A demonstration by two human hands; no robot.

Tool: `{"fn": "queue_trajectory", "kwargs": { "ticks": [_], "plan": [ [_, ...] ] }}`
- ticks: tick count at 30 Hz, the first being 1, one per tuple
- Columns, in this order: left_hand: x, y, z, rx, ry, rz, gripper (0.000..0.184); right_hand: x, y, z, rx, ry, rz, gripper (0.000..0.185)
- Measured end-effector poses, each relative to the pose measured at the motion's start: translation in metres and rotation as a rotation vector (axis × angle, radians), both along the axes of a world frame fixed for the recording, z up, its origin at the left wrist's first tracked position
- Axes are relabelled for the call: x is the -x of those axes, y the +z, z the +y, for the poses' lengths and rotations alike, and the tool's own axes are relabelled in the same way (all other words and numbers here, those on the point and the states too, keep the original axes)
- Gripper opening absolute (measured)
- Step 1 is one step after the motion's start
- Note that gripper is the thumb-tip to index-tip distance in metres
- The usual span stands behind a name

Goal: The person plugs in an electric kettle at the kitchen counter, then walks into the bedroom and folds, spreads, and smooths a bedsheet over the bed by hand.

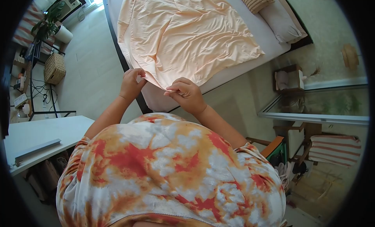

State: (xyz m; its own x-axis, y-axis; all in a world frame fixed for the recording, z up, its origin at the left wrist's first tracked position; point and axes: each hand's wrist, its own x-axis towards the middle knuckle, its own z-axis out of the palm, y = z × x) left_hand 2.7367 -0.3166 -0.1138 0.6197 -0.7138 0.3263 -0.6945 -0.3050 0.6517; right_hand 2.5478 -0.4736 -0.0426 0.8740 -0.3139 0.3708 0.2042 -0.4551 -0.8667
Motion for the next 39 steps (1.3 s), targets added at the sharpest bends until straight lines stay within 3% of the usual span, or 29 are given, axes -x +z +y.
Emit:
{"fn": "queue_trajectory", "kwargs": {
  "ticks": [2, 4, 9, 11, 17, 19, 25, 30, 35, 39],
  "plan": [
    [-0.01, -0.003, 0.002, -0.028, -0.021, 0.007, 0.019, 0.002, 0.002, -0.001, -0.003, -0.015, -0.004, 0.013],
    [-0.021, -0.003, 0.001, -0.096, -0.128, -0.163, 0.015, 0.001, 0.007, -0.008, 0.01, -0.028, -0.007, 0.013],
    [-0.036, 0.007, -0.017, -0.064, -0.13, -0.328, 0.02, -0.014, 0.017, -0.02, 0.056, -0.1, 0.042, 0.012],
    [-0.049, 0.021, -0.034, -0.097, -0.339, -0.417, 0.018, -0.027, 0.022, -0.02, 0.052, -0.121, 0.065, 0.012],
    [-0.135, -0.002, -0.085, -0.132, -0.899, -0.292, 0.021, -0.065, 0.056, -0.006, 0.184, -0.301, 0.208, 0.014],
    [-0.166, -0.005, -0.096, -0.388, -1.018, -0.241, 0.021, -0.07, 0.075, 0.005, 0.149, -0.387, 0.298, 0.014],
    [-0.246, -0.033, -0.116, -0.419, -1.118, -0.4, 0.023, -0.057, 0.119, 0.048, 0.051, -0.782, 0.379, 0.016],
    [-0.304, -0.025, -0.145, -0.532, -1.02, -0.508, 0.025, -0.022, 0.127, 0.081, 0.193, -1.128, 0.306, 0.014],
    [-0.351, -0.015, -0.165, -0.677, -0.951, -0.582, 0.025, -0.004, 0.115, 0.108, 0.117, -1.263, 0.266, 0.014],
    [-0.356, 0.018, -0.165, -0.557, -0.94, -0.578, 0.023, 0.004, 0.097, 0.115, 0.199, -1.292, 0.366, 0.014]
  ]
}}
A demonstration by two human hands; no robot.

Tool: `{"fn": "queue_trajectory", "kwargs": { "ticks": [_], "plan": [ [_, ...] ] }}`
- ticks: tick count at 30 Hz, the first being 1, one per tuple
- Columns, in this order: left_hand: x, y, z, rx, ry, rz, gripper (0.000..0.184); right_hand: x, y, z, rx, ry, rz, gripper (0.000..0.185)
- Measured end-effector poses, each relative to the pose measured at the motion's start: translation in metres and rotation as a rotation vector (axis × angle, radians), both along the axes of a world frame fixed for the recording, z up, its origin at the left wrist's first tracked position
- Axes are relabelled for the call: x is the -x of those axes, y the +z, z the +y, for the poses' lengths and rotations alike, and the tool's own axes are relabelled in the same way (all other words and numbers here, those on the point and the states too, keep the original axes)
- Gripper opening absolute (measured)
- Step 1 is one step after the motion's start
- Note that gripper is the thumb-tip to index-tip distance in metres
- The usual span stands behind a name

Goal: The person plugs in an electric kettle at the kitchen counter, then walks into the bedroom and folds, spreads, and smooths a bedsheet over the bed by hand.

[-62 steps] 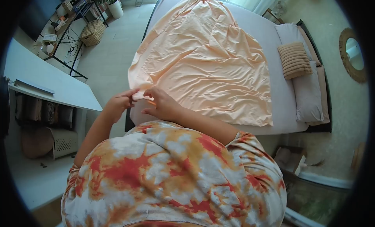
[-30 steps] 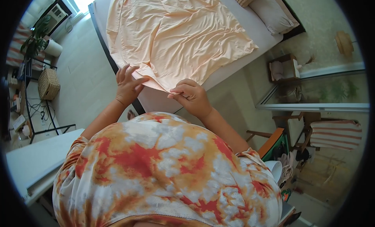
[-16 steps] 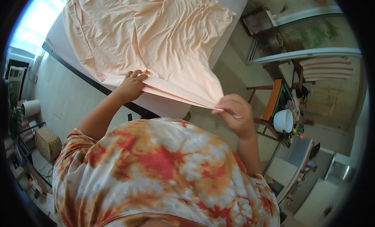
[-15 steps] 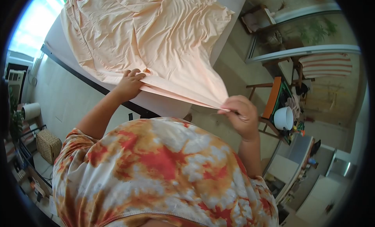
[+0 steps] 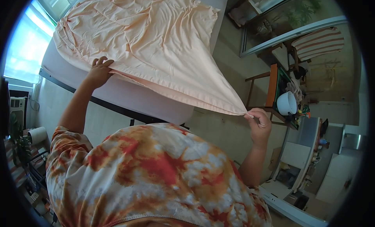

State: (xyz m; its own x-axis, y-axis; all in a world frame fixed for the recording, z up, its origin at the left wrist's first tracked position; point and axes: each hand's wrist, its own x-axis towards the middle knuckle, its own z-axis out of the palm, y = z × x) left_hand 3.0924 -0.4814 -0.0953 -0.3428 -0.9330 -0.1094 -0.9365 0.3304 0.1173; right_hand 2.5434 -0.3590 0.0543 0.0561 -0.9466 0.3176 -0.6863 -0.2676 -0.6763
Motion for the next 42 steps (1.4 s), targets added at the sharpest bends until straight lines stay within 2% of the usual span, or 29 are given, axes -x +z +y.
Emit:
{"fn": "queue_trajectory", "kwargs": {
  "ticks": [5, 8, 10, 12, 13, 14, 15, 16, 18, 19, 20, 21, 22, 24, 26, 29, 33, 36, 37, 39, 41, 42],
  "plan": [
    [-0.001, 0.051, 0.029, -0.004, -0.117, -0.028, 0.027, 0.028, -0.042, 0.002, -0.08, -0.054, -0.048, 0.013],
    [-0.015, 0.082, 0.041, -0.028, -0.076, -0.205, 0.031, 0.043, -0.052, -0.001, -0.086, -0.149, -0.094, 0.013],
    [-0.027, 0.122, 0.037, 0.072, -0.019, -0.34, 0.031, 0.047, -0.043, -0.005, -0.056, -0.21, -0.076, 0.014],
    [-0.041, 0.159, 0.025, 0.355, 0.09, -0.189, 0.03, 0.04, -0.009, -0.018, 0.162, -0.235, -0.176, 0.016],
    [-0.044, 0.185, 0.024, 0.512, -0.002, -0.209, 0.03, 0.036, 0.002, -0.025, 0.184, -0.235, -0.182, 0.016],
    [-0.041, 0.192, 0.024, 0.537, -0.001, -0.215, 0.03, 0.03, 0.01, -0.034, 0.305, -0.231, -0.307, 0.017],
    [-0.037, 0.192, 0.026, 0.533, 0.107, -0.03, 0.026, 0.021, 0.014, -0.043, 0.425, -0.225, -0.434, 0.019],
    [-0.037, 0.185, 0.026, 0.516, 0.203, 0.159, 0.022, 0.009, 0.013, -0.053, 0.443, -0.232, -0.443, 0.019],
    [-0.052, 0.129, 0.012, -0.014, -0.148, 0.058, 0.017, -0.014, 0.001, -0.061, 0.165, -0.418, 0.028, 0.023],
    [-0.067, 0.12, 0.002, -0.003, -0.176, 0.062, 0.017, -0.012, -0.01, -0.068, 0.104, -0.465, 0.099, 0.027],
    [-0.083, 0.118, -0.011, 0.046, -0.176, 0.182, 0.013, -0.012, 0.001, -0.07, 0.128, -0.484, 0.104, 0.027],
    [-0.099, 0.115, -0.025, 0.085, -0.175, 0.299, 0.011, -0.015, 0.014, -0.071, 0.244, -0.475, 0.086, 0.026],
    [-0.111, 0.132, -0.031, 0.263, -0.194, 0.62, 0.008, -0.025, 0.026, -0.064, 0.342, -0.472, 0.067, 0.026],
    [-0.109, 0.189, -0.032, 0.069, -0.056, 0.815, 0.008, -0.047, 0.054, -0.057, 0.377, -0.659, 0.013, 0.023],
    [-0.126, 0.191, -0.05, 0.045, -0.151, 0.76, 0.013, -0.058, 0.063, -0.056, 0.455, -0.697, -0.139, 0.024],
    [-0.143, 0.185, -0.066, -0.154, -0.201, 0.702, 0.018, -0.071, 0.068, -0.053, 0.454, -0.782, -0.126, 0.025],
    [-0.168, 0.17, -0.094, -0.213, -0.191, 0.573, 0.022, -0.099, 0.076, -0.03, 0.441, -0.951, 0.004, 0.023],
    [-0.184, 0.14, -0.121, -0.124, -0.272, 0.574, 0.024, -0.095, 0.059, -0.025, 0.416, -0.884, -0.017, 0.023],
    [-0.181, 0.126, -0.125, -0.134, -0.28, 0.577, 0.024, -0.08, 0.042, -0.028, 0.306, -0.844, 0.044, 0.017],
    [-0.166, 0.097, -0.127, -0.079, -0.269, 0.508, 0.026, -0.085, -0.008, -0.05, 0.32, -0.757, -0.657, 0.013],
    [-0.141, 0.081, -0.118, -0.07, -0.331, 0.418, 0.026, -0.113, -0.042, -0.064, 0.313, -0.663, -1.059, 0.011],
    [-0.128, 0.075, -0.113, -0.048, -0.381, 0.325, 0.026, -0.115, -0.063, -0.07, 0.226, -0.664, -1.061, 0.013]
  ]
}}
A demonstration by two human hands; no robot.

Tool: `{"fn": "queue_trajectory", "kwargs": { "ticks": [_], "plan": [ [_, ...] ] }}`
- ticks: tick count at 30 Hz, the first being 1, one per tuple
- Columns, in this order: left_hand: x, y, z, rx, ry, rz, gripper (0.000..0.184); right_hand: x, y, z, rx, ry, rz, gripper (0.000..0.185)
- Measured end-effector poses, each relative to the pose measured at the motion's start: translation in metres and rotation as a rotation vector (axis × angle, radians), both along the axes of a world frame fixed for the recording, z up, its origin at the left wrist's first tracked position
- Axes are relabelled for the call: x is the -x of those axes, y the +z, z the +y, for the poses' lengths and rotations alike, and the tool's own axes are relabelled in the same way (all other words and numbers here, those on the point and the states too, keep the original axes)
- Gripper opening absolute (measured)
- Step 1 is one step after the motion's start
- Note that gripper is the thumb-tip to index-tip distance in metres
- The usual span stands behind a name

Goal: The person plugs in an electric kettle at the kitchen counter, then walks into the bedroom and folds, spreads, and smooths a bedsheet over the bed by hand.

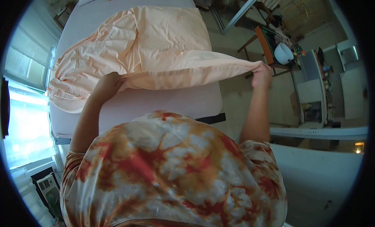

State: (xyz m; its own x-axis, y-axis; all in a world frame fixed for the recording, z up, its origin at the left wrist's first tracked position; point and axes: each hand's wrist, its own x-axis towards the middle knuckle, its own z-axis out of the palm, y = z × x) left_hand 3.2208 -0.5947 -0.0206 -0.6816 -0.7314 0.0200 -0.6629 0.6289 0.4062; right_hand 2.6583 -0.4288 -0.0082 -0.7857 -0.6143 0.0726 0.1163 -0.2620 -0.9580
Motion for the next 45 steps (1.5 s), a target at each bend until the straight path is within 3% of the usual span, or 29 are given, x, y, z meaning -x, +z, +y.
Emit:
{"fn": "queue_trajectory", "kwargs": {
  "ticks": [1, 2, 4, 5, 6, 7, 9, 10, 12, 13, 17, 19, 22, 26, 28, 29, 31, 34, 37, 39, 45],
  "plan": [
    [0.01, -0.008, 0.003, -0.012, -0.018, -0.005, 0.026, -0.047, -0.004, -0.018, -0.021, -0.143, 0.006, 0.014],
    [0.017, -0.017, 0.005, 0.001, -0.056, 0.002, 0.025, -0.082, -0.014, -0.033, -0.132, -0.078, 0.054, 0.014],
    [0.027, -0.021, 0.011, 0.0, -0.108, 0.003, 0.024, -0.184, -0.009, -0.056, -0.584, 0.238, 0.426, 0.021],
    [0.03, -0.017, 0.015, -0.006, -0.149, -0.036, 0.022, -0.199, -0.047, -0.066, -0.508, 0.488, 0.705, 0.028],
    [0.032, -0.013, 0.018, -0.01, -0.185, -0.072, 0.021, -0.237, -0.051, -0.073, -0.433, 0.786, 0.605, 0.043],
    [0.033, -0.009, 0.02, -0.02, -0.188, -0.074, 0.021, -0.273, -0.049, -0.081, -0.471, 0.89, 0.836, 0.057],
    [0.029, -0.001, 0.025, -0.041, -0.226, -0.099, 0.018, -0.322, -0.062, -0.094, -0.119, 0.917, 1.118, 0.059],
    [0.026, -0.003, 0.027, -0.049, -0.206, -0.103, 0.018, -0.338, -0.063, -0.096, -0.111, 0.939, 1.114, 0.059],
    [0.018, -0.005, 0.026, 0.013, -0.187, -0.172, 0.016, -0.366, -0.062, -0.1, -0.435, 1.267, 0.839, 0.058],
    [0.014, -0.007, 0.027, 0.011, -0.16, -0.179, 0.016, -0.374, -0.06, -0.102, -0.637, 1.301, 0.755, 0.048],
    [-0.003, -0.022, 0.037, 0.046, -0.129, -0.174, 0.016, -0.384, -0.076, -0.1, -0.623, 1.209, 0.973, 0.037],
    [-0.009, -0.026, 0.043, 0.043, -0.141, -0.113, 0.016, -0.385, -0.075, -0.093, -0.682, 1.233, 0.752, 0.028],
    [-0.018, -0.031, 0.051, -0.011, -0.148, -0.037, 0.016, -0.373, -0.082, -0.088, -0.56, 1.266, 0.836, 0.023],
    [-0.028, -0.05, 0.063, 0.01, -0.25, 0.038, 0.017, -0.364, -0.065, -0.075, -0.581, 1.337, 0.871, 0.019],
    [-0.029, -0.059, 0.07, 0.023, -0.266, 0.039, 0.018, -0.358, -0.066, -0.069, -0.445, 1.248, 1.158, 0.019],
    [-0.03, -0.063, 0.073, 0.059, -0.303, 0.066, 0.018, -0.357, -0.065, -0.067, -0.447, 1.251, 1.16, 0.019],
    [-0.032, -0.068, 0.075, 0.098, -0.343, 0.095, 0.018, -0.354, -0.061, -0.064, -0.191, 1.261, 1.154, 0.02],
    [-0.038, -0.071, 0.073, -0.04, -0.327, 0.173, 0.017, -0.352, -0.048, -0.059, -0.27, 1.377, 1.077, 0.018],
    [-0.056, -0.073, 0.06, -0.041, -0.404, 0.114, 0.015, -0.352, -0.028, -0.055, -0.378, 1.458, 1.135, 0.017],
    [-0.075, -0.069, 0.05, -0.002, -0.431, -0.076, 0.015, -0.347, -0.019, -0.049, -0.413, 1.452, 1.135, 0.017],
    [-0.137, -0.071, 0.029, 0.027, -0.375, -0.348, 0.012, -0.311, 0.002, -0.024, -0.51, 1.393, 1.095, 0.015]
  ]
}}
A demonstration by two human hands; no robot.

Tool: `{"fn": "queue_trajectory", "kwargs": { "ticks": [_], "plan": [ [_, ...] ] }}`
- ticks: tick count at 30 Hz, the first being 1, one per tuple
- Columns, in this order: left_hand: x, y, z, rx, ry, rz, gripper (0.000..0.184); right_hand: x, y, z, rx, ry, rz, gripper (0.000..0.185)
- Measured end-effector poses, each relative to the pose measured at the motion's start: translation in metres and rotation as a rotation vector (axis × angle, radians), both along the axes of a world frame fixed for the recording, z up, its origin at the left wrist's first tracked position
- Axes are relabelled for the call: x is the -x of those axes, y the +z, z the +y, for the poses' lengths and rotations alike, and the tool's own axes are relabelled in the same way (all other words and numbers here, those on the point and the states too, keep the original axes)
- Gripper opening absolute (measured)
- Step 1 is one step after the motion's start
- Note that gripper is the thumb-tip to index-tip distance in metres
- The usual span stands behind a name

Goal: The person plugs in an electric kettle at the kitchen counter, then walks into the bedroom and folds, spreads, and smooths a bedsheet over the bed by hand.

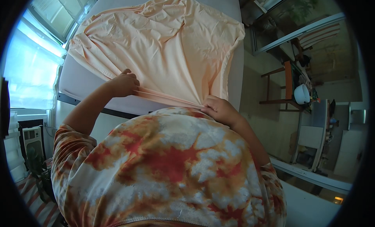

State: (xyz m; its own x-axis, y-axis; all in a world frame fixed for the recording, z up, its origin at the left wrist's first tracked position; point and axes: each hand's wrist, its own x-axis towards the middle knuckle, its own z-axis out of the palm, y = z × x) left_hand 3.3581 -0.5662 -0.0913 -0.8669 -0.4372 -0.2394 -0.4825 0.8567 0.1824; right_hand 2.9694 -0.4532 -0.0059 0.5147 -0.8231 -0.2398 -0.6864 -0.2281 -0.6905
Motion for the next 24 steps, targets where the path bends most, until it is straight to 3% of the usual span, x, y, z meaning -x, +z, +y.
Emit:
{"fn": "queue_trajectory", "kwargs": {
  "ticks": [5, 7, 9, 11, 14, 17, 19, 21, 23, 24],
  "plan": [
    [-0.017, 0.0, -0.013, 0.069, 0.075, -0.029, 0.015, 0.017, 0.054, 0.01, 0.133, 0.022, 0.105, 0.011],
    [-0.014, 0.002, -0.028, 0.234, 0.189, 0.178, 0.022, 0.02, 0.096, 0.007, 0.236, 0.001, 0.249, 0.011],
    [-0.005, 0.065, -0.045, 0.532, 0.365, 0.223, 0.026, 0.029, 0.136, -0.006, 0.41, -0.022, 0.344, 0.013],
    [-0.002, 0.135, -0.053, 0.784, 0.492, 0.456, 0.032, 0.03, 0.188, -0.02, 0.554, -0.077, 0.411, 0.018],
    [-0.001, 0.197, -0.043, 0.77, 0.468, 0.619, 0.023, 0.041, 0.272, -0.03, 0.863, -0.135, 0.434, 0.008],
    [0.015, 0.178, -0.018, 0.675, 0.446, 0.49, 0.02, 0.083, 0.336, -0.021, 1.031, -0.141, 0.527, 0.01],
    [0.017, 0.148, -0.008, 0.634, 0.409, 0.547, 0.019, 0.118, 0.365, -0.007, 1.11, -0.237, 0.601, 0.017],
    [0.017, 0.125, -0.003, 0.583, 0.522, 0.519, 0.019, 0.14, 0.381, 0.005, 1.224, -0.255, 0.643, 0.018],
    [0.011, 0.101, 0.0, 0.713, 0.903, 0.534, 0.019, 0.156, 0.396, 0.013, 1.325, -0.284, 0.679, 0.018],
    [0.005, 0.09, -0.001, 0.72, 0.908, 0.535, 0.019, 0.164, 0.403, 0.016, 1.306, -0.35, 0.679, 0.019]
  ]
}}
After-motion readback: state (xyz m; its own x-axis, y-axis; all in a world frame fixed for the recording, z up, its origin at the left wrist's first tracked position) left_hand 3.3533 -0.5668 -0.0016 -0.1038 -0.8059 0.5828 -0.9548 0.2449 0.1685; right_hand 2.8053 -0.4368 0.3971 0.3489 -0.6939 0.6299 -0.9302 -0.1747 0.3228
